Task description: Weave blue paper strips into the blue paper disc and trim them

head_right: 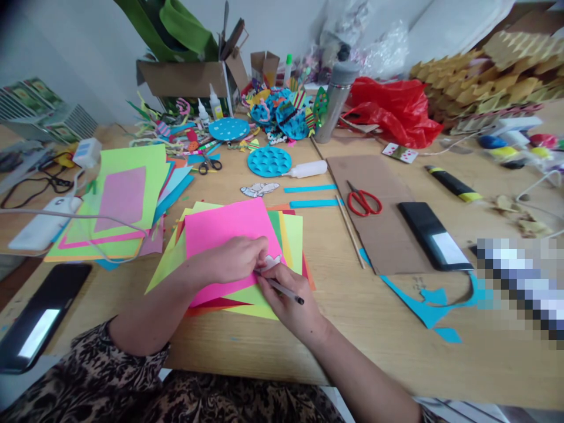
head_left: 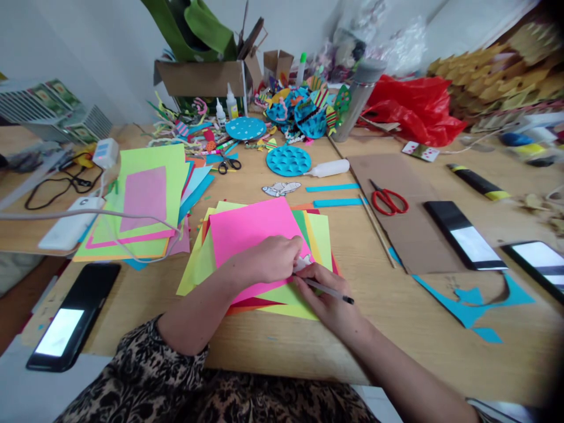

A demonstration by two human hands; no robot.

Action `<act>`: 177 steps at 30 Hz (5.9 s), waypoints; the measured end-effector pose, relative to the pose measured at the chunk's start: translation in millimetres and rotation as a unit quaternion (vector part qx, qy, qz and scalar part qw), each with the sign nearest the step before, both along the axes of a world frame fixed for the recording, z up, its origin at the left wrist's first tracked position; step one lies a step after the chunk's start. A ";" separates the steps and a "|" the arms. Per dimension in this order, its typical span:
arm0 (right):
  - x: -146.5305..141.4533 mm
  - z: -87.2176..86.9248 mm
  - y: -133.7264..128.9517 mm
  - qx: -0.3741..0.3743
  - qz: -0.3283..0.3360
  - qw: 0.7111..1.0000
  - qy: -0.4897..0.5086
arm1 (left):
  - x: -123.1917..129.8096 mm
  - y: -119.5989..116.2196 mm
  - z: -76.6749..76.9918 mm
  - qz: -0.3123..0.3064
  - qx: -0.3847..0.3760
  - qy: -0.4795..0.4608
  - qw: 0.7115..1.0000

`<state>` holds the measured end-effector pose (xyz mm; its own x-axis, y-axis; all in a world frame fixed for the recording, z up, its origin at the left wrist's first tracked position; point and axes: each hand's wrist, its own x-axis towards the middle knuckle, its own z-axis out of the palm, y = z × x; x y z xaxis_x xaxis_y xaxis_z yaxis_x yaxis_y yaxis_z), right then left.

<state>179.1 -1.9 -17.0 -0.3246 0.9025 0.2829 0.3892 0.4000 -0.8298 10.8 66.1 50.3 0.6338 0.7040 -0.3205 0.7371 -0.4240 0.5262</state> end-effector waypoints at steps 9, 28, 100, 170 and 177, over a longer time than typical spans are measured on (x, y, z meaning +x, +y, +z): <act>3.2 -1.7 -0.8 0.019 -0.022 1.000 -0.011 | 0.5 -5.1 0.8 0.007 0.023 0.022 0.999; 7.7 -5.7 1.4 -0.055 -0.085 0.993 0.051 | 2.3 -21.1 -30.8 -0.010 0.148 0.011 0.989; 11.8 -6.5 6.6 -0.080 -0.203 0.976 0.009 | 10.9 -45.2 -48.6 -0.120 0.327 0.023 0.937; 13.1 -8.6 8.8 -0.070 -0.243 0.966 0.056 | 9.7 -40.5 -50.1 -0.114 0.301 -0.012 0.947; 14.0 -9.3 8.6 -0.072 -0.256 0.962 0.056 | 10.7 -40.1 -47.6 -0.124 0.298 0.000 0.946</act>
